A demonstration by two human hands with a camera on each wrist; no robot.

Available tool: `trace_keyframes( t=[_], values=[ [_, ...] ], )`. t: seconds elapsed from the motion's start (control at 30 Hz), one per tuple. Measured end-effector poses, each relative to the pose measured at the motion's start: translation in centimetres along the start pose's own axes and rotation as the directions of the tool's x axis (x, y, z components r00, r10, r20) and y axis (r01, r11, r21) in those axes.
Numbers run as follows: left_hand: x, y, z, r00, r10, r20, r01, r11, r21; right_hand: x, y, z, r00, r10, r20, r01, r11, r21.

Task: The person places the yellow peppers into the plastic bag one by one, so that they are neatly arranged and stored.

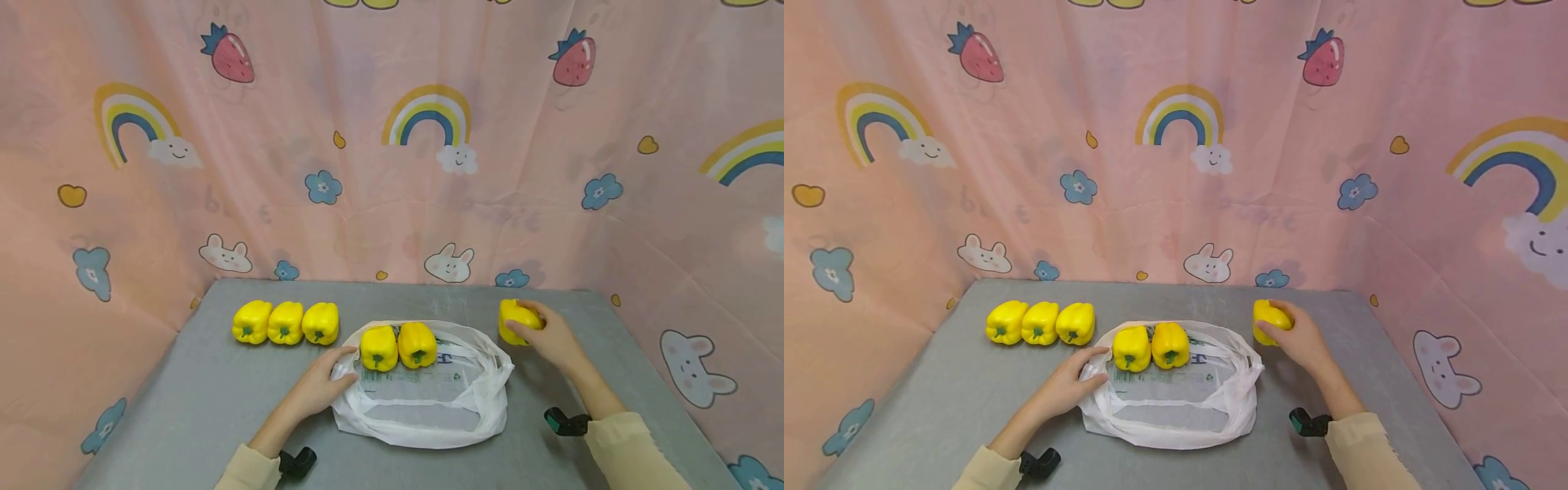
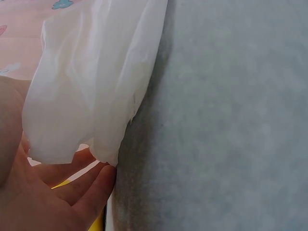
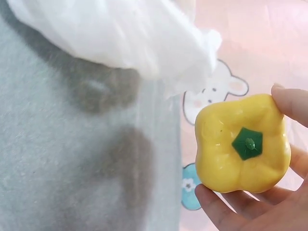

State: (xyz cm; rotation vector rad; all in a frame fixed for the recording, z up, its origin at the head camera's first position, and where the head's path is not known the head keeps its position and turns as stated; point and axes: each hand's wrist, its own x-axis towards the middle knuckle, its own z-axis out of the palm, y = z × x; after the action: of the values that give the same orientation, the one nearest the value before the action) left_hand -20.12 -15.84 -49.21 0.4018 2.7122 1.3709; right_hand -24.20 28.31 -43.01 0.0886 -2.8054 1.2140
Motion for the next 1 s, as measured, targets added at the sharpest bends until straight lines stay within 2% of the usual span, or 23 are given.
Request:
trace_keyframes(
  t=[0.57, 1.0],
  values=[
    [0.0, 0.0, -0.1, 1.0, -0.005, 0.006, 0.006, 1.0, -0.009, -1.0, -3.5, 0.3, 0.997, -0.082, -0.001, 0.082, 0.997, -0.009],
    [0.0, 0.0, 0.1, 1.0, -0.009, 0.0, 0.009, 1.0, -0.009, -1.6, -5.1, 2.7, 0.992, -0.123, 0.011, 0.123, 0.992, 0.021]
  ],
)
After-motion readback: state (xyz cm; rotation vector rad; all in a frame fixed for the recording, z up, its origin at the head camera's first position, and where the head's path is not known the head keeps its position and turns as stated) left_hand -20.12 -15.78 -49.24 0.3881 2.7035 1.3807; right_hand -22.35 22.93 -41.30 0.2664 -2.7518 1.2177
